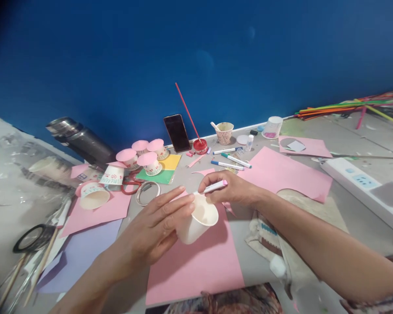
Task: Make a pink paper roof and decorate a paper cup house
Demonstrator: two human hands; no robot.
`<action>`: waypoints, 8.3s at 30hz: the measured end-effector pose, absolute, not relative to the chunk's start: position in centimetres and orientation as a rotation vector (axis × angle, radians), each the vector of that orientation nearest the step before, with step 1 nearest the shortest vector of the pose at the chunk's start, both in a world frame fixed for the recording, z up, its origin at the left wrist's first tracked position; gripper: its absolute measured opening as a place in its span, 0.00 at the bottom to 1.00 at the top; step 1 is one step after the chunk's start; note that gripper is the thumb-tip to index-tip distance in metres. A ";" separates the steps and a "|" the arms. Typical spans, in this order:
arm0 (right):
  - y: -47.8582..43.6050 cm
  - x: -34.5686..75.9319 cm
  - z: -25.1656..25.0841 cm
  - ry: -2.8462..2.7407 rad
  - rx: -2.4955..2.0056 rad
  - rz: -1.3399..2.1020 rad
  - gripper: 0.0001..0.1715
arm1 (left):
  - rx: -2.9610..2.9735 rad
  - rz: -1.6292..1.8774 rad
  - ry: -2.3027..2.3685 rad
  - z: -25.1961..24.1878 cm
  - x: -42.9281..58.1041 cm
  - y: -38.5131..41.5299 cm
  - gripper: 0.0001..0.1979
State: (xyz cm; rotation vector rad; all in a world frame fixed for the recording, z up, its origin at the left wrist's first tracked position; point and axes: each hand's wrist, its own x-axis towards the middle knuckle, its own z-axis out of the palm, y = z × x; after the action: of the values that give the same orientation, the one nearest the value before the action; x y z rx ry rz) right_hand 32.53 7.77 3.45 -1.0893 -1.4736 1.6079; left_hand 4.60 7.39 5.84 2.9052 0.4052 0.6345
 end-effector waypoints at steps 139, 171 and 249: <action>4.9 29.0 3.3 -1.932 -0.834 0.200 0.05 | 2.131 0.913 0.919 0.9 5.8 9.0 0.36; 4.5 28.7 2.9 -1.958 -0.768 0.240 0.03 | 2.158 0.901 0.887 0.9 5.9 8.8 0.36; 4.8 29.1 4.0 -1.931 -0.839 0.279 0.08 | 1.905 0.873 0.935 0.7 5.6 9.2 0.36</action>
State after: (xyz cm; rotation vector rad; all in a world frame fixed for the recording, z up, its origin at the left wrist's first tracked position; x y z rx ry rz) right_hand 29.14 4.75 4.03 -0.8390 -1.9315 0.2789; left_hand 5.64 9.16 0.68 1.9049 0.9349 0.8732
